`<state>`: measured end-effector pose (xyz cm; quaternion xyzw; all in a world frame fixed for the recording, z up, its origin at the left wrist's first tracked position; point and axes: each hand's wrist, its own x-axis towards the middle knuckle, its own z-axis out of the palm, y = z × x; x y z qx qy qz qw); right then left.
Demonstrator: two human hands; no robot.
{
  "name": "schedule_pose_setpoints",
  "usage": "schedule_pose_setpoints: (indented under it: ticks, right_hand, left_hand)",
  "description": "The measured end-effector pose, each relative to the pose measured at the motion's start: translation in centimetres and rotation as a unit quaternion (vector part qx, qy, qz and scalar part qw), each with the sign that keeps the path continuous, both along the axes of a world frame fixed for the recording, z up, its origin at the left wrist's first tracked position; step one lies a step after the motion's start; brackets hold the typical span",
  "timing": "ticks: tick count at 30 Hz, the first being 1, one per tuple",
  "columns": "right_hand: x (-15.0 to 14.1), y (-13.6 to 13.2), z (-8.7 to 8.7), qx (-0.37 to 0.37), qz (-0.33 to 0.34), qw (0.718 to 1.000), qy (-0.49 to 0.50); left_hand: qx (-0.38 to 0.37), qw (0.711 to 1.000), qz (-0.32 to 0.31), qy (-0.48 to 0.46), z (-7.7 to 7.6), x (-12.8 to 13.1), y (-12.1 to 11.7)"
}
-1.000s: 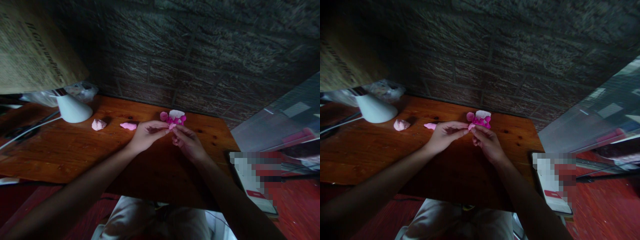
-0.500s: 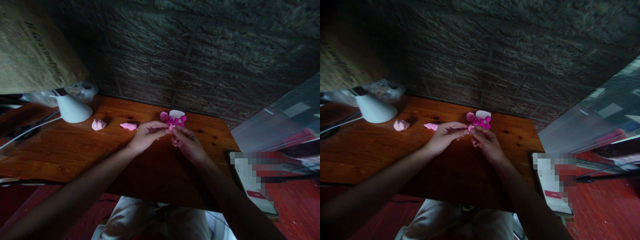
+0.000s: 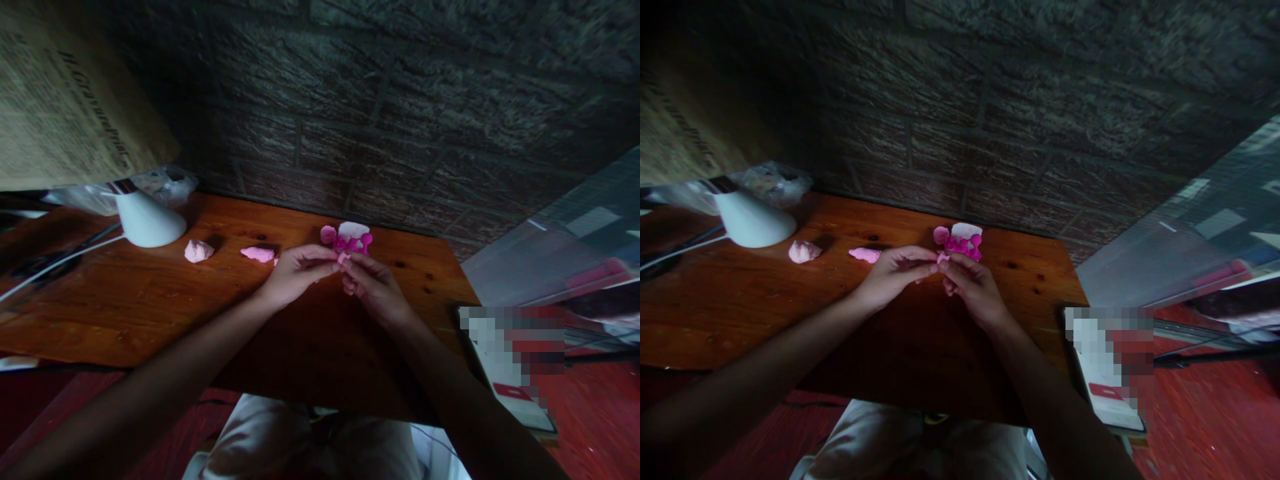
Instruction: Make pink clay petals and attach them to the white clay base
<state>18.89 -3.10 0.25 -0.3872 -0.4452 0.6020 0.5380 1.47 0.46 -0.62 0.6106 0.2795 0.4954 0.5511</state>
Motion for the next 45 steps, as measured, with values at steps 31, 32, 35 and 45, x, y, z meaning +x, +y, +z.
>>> schedule_pose_setpoints:
  ticks: [31,32,35,45]
  right_hand:
    - [0.5,0.1,-0.4,0.013,-0.005,0.999,-0.038]
    - [0.5,0.1,-0.4,0.018,-0.004,0.999,-0.043]
    - [0.4,0.1,-0.3,0.040,-0.004,0.997,-0.069]
    - [0.3,0.0,-0.2,0.038,-0.001,0.997,-0.062]
  left_hand:
    - [-0.055,0.998,-0.011,0.010,0.6,0.2,-0.3]
    - [-0.054,0.998,-0.010,0.013,0.5,0.2,-0.3]
    - [-0.053,0.998,-0.006,0.015,0.5,0.1,-0.3]
    - [-0.069,0.998,-0.007,0.009,1.3,0.3,-0.7]
